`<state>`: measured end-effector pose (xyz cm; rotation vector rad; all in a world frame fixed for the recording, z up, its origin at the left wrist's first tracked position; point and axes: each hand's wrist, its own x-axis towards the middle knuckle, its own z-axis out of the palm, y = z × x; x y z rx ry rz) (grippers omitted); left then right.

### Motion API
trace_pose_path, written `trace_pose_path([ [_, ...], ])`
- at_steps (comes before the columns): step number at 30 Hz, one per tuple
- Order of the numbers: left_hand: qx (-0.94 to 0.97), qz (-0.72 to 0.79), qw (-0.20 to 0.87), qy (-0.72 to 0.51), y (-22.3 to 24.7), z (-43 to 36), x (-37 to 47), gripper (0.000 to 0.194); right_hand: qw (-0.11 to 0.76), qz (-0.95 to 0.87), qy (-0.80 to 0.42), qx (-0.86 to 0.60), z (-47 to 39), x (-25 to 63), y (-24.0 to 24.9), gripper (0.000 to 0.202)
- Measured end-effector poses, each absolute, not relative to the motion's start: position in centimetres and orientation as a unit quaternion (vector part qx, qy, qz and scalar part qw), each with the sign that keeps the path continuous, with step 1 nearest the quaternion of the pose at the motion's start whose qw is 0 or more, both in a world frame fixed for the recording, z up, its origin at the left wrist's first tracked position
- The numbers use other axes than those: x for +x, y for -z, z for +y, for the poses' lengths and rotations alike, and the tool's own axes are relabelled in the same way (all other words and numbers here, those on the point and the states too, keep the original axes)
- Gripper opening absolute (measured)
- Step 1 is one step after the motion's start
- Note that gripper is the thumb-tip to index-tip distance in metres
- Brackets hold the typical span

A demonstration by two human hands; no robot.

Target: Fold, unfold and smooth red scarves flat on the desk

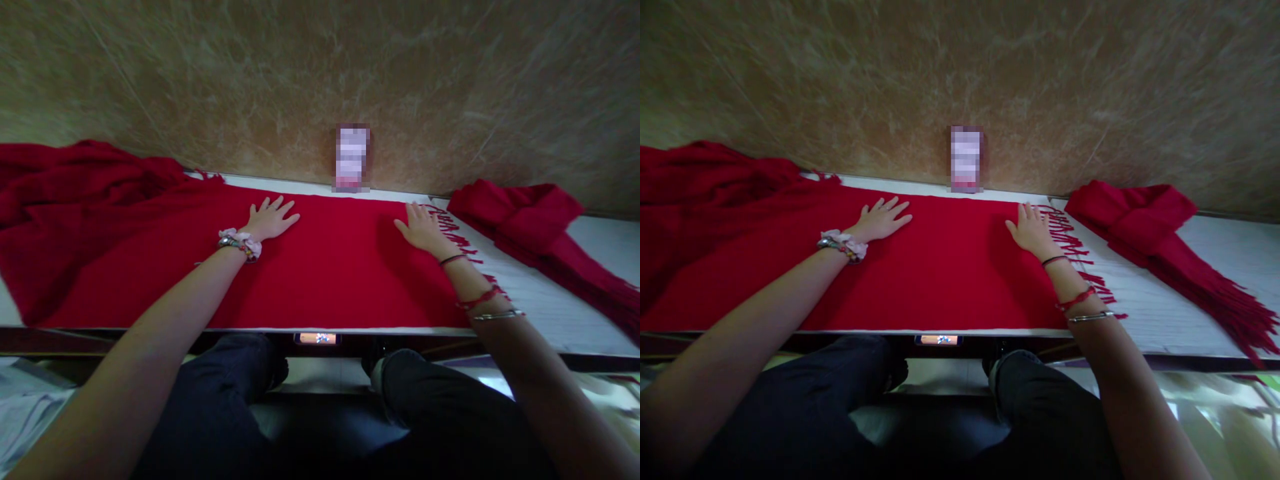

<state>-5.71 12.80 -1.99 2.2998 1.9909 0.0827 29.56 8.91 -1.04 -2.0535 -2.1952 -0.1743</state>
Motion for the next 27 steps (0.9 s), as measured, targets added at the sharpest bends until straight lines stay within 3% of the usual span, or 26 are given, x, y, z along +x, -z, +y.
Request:
trace_pose_path([
  [3,0.755,0.653,0.045,-0.027,2.1,12.8,-5.8,0.065,0.107,-0.822,0.039,-0.558,8.1,24.9,0.9,0.064],
  [7,0.755,0.653,0.047,-0.018,2.0,12.8,-5.8,0.065,0.058,-0.869,-0.021,-0.492,7.3,21.7,1.7,0.061],
  [12,0.752,0.657,0.052,-0.018,1.8,12.7,-5.7,0.065,0.02,-0.837,-0.015,-0.546,8.1,26.1,3.0,0.058],
  [19,0.752,0.657,0.054,-0.016,1.7,12.6,-5.5,0.066,0.042,-0.696,0.035,-0.716,9.1,35.1,2.8,0.057],
  [27,0.755,0.655,0.039,-0.015,1.9,12.7,-5.7,0.065,0.098,-0.778,0.038,-0.62,11.0,23.9,0.4,0.067],
])
